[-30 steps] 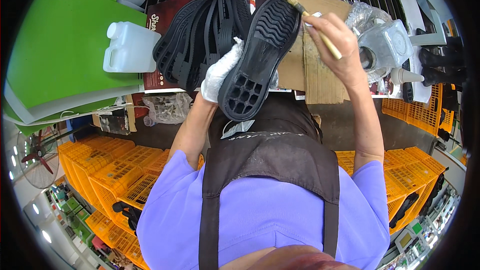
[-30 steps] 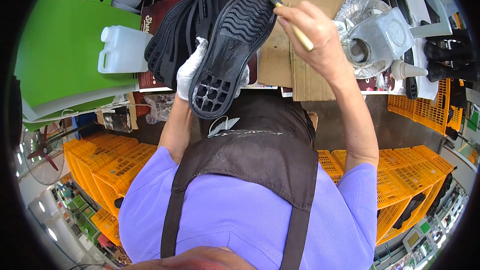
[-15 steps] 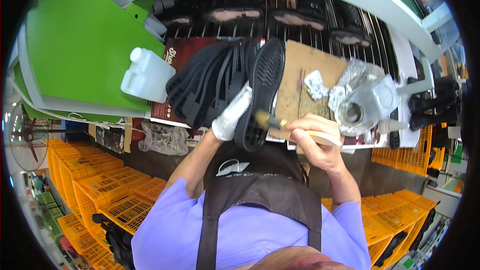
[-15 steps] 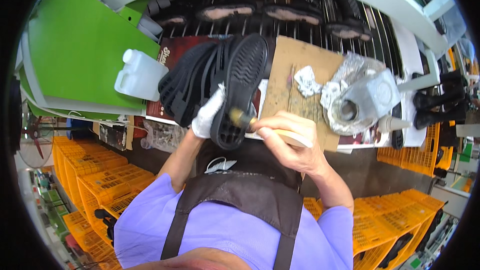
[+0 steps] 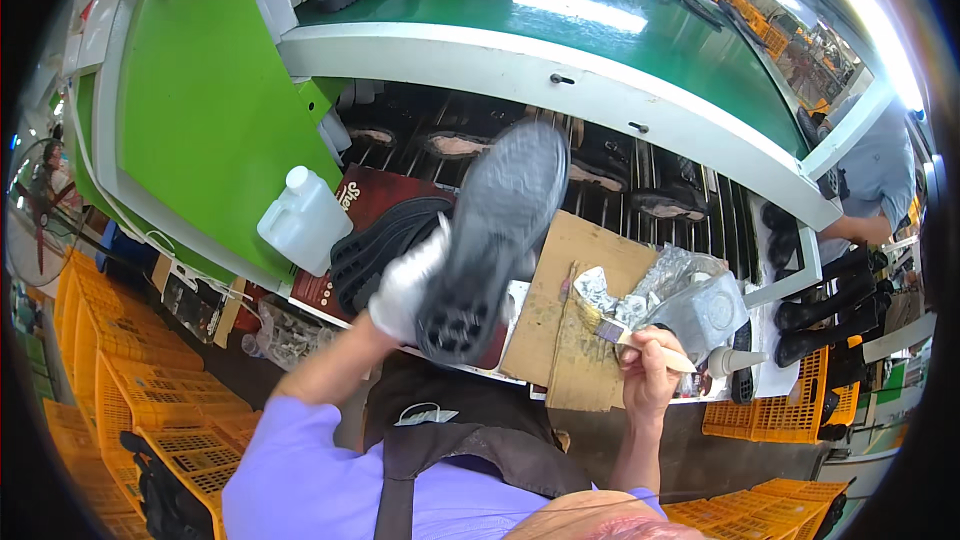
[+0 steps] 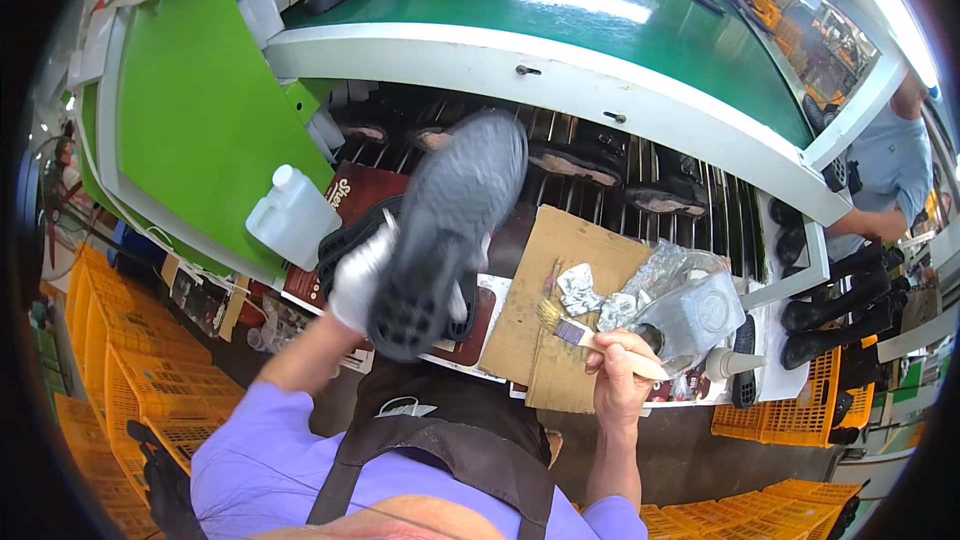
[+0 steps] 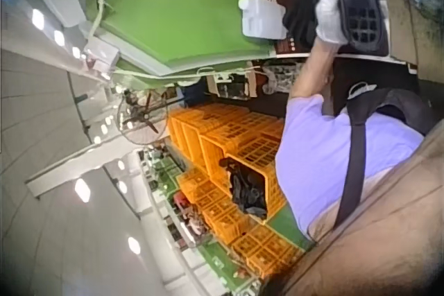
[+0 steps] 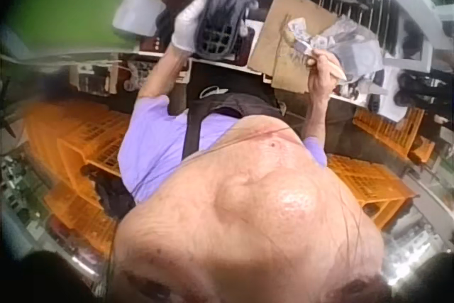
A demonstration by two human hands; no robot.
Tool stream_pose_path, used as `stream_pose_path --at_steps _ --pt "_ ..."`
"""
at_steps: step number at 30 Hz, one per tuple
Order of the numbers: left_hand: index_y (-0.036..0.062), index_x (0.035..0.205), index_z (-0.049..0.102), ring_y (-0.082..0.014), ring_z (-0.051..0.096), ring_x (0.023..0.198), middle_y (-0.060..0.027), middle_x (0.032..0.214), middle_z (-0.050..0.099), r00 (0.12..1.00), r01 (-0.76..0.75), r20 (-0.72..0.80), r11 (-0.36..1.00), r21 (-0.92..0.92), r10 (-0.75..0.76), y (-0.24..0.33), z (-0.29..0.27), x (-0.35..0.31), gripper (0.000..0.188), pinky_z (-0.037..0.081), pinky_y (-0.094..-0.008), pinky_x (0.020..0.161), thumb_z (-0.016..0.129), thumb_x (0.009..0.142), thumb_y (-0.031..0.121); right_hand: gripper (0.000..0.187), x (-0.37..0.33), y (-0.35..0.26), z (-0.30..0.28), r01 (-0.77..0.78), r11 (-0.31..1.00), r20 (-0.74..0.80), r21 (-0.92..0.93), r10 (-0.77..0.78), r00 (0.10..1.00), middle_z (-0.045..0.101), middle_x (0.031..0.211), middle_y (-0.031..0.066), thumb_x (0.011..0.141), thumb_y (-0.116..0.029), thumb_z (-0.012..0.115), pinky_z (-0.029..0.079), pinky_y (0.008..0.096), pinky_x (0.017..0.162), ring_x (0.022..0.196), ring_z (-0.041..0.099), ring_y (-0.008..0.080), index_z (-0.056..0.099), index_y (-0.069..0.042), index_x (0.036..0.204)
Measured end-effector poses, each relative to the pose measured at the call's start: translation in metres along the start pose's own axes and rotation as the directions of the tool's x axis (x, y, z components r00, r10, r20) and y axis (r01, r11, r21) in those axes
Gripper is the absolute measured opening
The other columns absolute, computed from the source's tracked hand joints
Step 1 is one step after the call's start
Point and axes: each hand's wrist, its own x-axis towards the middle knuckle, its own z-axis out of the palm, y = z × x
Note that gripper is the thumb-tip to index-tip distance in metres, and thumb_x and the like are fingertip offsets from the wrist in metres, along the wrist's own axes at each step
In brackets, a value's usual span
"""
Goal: The person applies a dark adhesive to the bottom of black shoe soles using a brush. They repeatedly dip the brush into a container and spread the substance across the textured surface of the soles, handling them one at a time.
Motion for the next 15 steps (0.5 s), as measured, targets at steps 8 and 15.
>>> stream_pose_path --at_steps 8,15 --pt "0.0019 0.127 0.042 -0.0307 0.053 0.102 -0.0226 0.112 0.055 0.974 -0.177 -0.085 0.938 0.299 0.211 0.239 -0.021 0.220 0.062 0.041 -0.0466 0.091 0.035 0.092 0.052 0.017 0.000 0.014 0.015 -0.166 0.984 -0.030 -0.063 0.164 0.986 0.061 0.075 0.0077 0.087 -0.012 0.057 0.045 0.0240 0.057 0.063 0.056 0.0113 0.061 0.004 0.092" --pt "0.0016 0.106 0.054 -0.0126 0.054 0.076 -0.0045 0.086 0.057 0.488 -0.637 0.126 0.254 0.727 0.864 0.186 -0.077 0.199 0.024 0.046 -0.0252 0.062 0.051 0.092 0.020 0.021 -0.018 0.029 0.003 -0.293 0.931 -0.146 -0.217 0.265 0.953 0.060 0.078 0.0072 0.085 -0.015 0.060 0.045 0.0247 0.060 0.067 0.055 0.0117 0.061 0.003 0.094"
